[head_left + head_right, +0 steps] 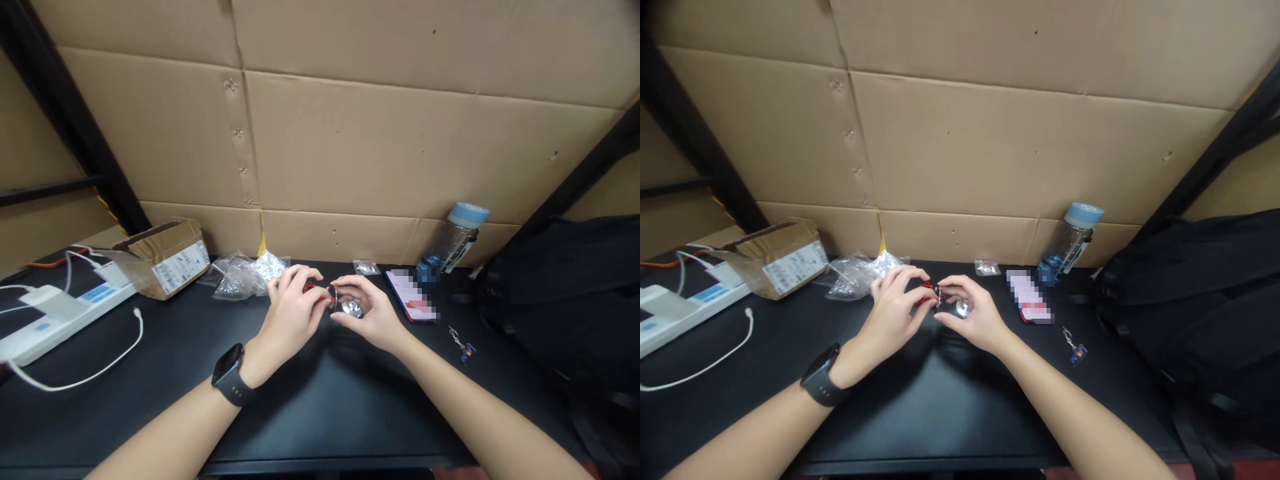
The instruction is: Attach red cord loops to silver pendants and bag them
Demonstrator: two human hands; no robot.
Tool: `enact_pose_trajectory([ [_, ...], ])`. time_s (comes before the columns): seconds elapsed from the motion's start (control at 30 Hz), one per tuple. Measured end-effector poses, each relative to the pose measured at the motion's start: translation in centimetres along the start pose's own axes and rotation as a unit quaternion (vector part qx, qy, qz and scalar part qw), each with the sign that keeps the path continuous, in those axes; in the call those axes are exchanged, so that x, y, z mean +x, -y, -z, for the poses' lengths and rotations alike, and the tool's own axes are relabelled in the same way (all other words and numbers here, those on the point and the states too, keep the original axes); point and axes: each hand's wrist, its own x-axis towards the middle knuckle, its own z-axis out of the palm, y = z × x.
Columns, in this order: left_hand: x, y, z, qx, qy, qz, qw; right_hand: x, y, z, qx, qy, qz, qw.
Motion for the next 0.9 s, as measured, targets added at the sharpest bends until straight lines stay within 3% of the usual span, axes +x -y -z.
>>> enact_pose_trajectory([
  [0.3,-0.2,-0.08,0.33,0.052,0.001,-0.037,0.998,-0.18,-0.12,-0.37,-0.037,0.002,0.012,0.999],
  [0.73,-0.21,-0.01,0.41,0.051,0.004,-0.065,0.997,-0.44,0.01,-0.8,-0.066,0.003,0.018,0.998],
  [0.9,-0.09,0.01,0.47,0.04,0.009,-0.056,0.998,-0.11,0.5,-0.05,-0.052,0.022,0.004,0.998],
])
